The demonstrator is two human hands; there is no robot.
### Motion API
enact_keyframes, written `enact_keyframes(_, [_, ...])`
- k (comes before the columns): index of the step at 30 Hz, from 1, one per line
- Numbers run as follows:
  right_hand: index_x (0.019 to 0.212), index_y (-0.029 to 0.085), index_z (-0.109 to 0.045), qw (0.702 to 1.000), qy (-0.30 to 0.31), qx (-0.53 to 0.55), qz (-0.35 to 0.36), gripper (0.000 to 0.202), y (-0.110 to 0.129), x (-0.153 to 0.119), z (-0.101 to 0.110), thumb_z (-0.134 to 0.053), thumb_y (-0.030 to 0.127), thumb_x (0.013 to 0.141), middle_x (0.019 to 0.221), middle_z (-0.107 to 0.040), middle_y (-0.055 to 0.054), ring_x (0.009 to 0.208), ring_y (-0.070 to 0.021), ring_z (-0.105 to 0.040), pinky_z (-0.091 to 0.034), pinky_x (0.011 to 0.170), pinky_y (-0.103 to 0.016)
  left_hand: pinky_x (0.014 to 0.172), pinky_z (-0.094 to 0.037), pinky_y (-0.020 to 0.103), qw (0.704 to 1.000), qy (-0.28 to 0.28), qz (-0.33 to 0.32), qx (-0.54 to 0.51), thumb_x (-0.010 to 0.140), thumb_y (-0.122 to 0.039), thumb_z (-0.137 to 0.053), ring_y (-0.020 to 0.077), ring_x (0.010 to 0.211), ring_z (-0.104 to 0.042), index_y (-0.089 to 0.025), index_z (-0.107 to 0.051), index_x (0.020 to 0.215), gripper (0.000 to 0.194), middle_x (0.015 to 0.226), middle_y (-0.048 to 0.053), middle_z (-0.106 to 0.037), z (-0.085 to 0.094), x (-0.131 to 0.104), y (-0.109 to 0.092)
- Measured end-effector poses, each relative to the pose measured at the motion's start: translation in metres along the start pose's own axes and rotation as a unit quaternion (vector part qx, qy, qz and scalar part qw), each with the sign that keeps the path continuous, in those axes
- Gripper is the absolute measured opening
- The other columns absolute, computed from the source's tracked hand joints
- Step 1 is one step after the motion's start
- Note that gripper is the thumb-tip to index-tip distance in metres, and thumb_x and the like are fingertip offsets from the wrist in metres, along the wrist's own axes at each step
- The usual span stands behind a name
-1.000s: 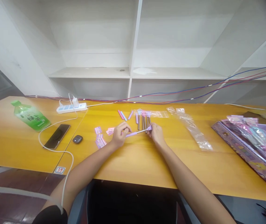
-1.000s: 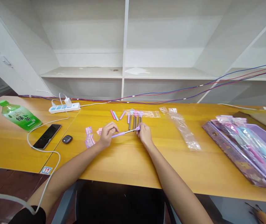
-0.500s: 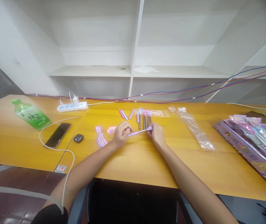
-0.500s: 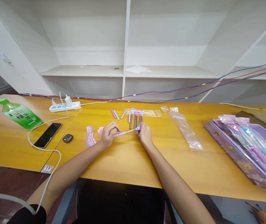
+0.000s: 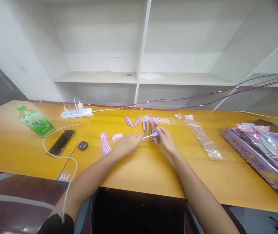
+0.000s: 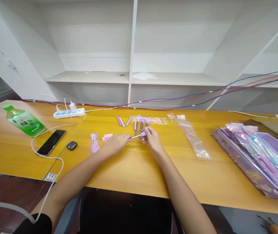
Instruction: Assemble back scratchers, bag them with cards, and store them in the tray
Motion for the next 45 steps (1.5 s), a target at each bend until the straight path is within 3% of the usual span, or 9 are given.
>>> enact_keyframes(4, [0.108,0.021,-0.069,0.922,0.073,-0.319,0.209,0.030,0.023,-0.012,-0.023,-0.061,0.047,0.094,0.108,-0.064,-0.011,0.097,-0.0250,-0.062,-0.052,0.086,-0.038,0.078,-0.046,0.032,0.997,-0.031,0.008,0.064,0.101,-0.018,-0.052,0.0233,0.082,-0.062,-0.022,-0.058,0.089,0.014,0.091,0.007,-0.063,0.014,0.003,0.006])
enact_keyframes(9, [0.081,0.018,-0.070,0.765,0.094,-0.571,0.281,0.017,0.044,-0.013,-0.046,-0.058,0.019,0.093,0.084,-0.069,-0.014,0.092,-0.0299,-0.060,-0.044,0.081,-0.038,0.081,-0.049,0.034,0.990,-0.015,-0.008,0.141,0.091,-0.034,-0.072,0.0262,0.086,-0.064,-0.021,-0.058,0.088,0.020,0.091,0.009,-0.064,0.027,0.002,-0.004])
enact_keyframes(18, [0.080,0.017,-0.076,0.740,0.131,-0.630,0.196,0.021,0.093,-0.014,-0.071,-0.060,0.017,0.094,0.081,-0.075,-0.017,0.080,-0.0274,-0.068,-0.042,0.072,-0.034,0.072,-0.049,0.036,0.985,-0.029,0.071,0.157,0.094,-0.027,-0.065,0.0257,0.070,-0.067,-0.016,-0.065,0.068,0.028,0.066,0.011,-0.064,0.046,0.013,-0.010])
enact_keyframes(22, [0.080,0.020,-0.075,0.739,0.128,-0.638,0.175,0.020,0.093,-0.017,-0.021,-0.060,0.017,0.093,0.081,-0.073,-0.012,0.075,-0.0231,-0.065,-0.038,0.067,-0.030,0.070,-0.048,0.034,0.956,0.019,0.097,0.275,0.101,-0.038,-0.056,0.0274,0.069,-0.071,-0.014,-0.071,0.070,0.042,0.070,0.016,-0.070,0.084,-0.006,0.014])
enact_keyframes(27, [0.072,0.019,-0.066,0.717,0.115,-0.640,0.250,0.031,0.068,-0.023,0.121,-0.051,0.019,0.098,0.074,-0.067,-0.009,0.076,-0.0212,-0.061,-0.036,0.070,-0.030,0.068,-0.049,0.034,0.915,0.057,0.134,0.375,0.108,-0.047,-0.035,0.0306,0.074,-0.074,-0.012,-0.075,0.083,0.059,0.081,0.020,-0.075,0.156,-0.072,0.066])
enact_keyframes(30, [0.069,0.020,-0.061,0.714,0.114,-0.632,0.278,0.037,0.052,-0.034,0.176,-0.045,0.022,0.102,0.072,-0.066,-0.007,0.074,-0.0203,-0.059,-0.035,0.072,-0.031,0.066,-0.048,0.033,0.899,0.102,0.141,0.403,0.108,-0.045,-0.033,0.0309,0.075,-0.075,-0.014,-0.075,0.088,0.056,0.086,0.019,-0.077,0.168,-0.104,0.084])
enact_keyframes(36, [0.072,0.022,-0.058,0.744,0.101,-0.610,0.253,0.041,0.041,-0.052,0.189,-0.042,0.040,0.106,0.074,-0.065,-0.008,0.077,-0.0233,-0.059,-0.037,0.072,-0.032,0.063,-0.043,0.028,0.917,0.109,0.067,0.379,0.108,-0.050,-0.039,0.0248,0.077,-0.073,-0.018,-0.070,0.094,0.047,0.088,0.012,-0.076,0.153,-0.115,0.073])
enact_keyframes(41, [0.096,0.022,-0.060,0.815,0.031,-0.572,0.087,0.023,0.031,-0.060,0.210,-0.048,0.041,0.099,0.092,-0.071,-0.011,0.079,-0.0238,-0.065,-0.042,0.068,-0.030,0.062,-0.039,0.028,0.929,0.055,0.005,0.366,0.110,-0.049,-0.038,0.0202,0.077,-0.067,-0.019,-0.064,0.097,0.042,0.089,0.007,-0.072,0.162,-0.121,0.063])
enact_keyframes(45, [0.106,0.021,-0.059,0.783,0.022,-0.621,-0.031,0.025,0.032,-0.071,0.219,-0.038,0.035,0.104,0.094,-0.074,-0.015,0.083,-0.0276,-0.069,-0.040,0.066,-0.033,0.063,-0.038,0.028,0.924,0.020,-0.020,0.381,0.110,-0.049,-0.038,0.0195,0.078,-0.064,-0.019,-0.064,0.097,0.041,0.089,0.007,-0.070,0.171,-0.130,0.069])
Point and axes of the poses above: each hand's wrist, its own x-axis towards the middle knuckle, its own z-axis out of the back of the hand, y = z × x, the point moved 4 cm from there along x, towards the middle knuckle
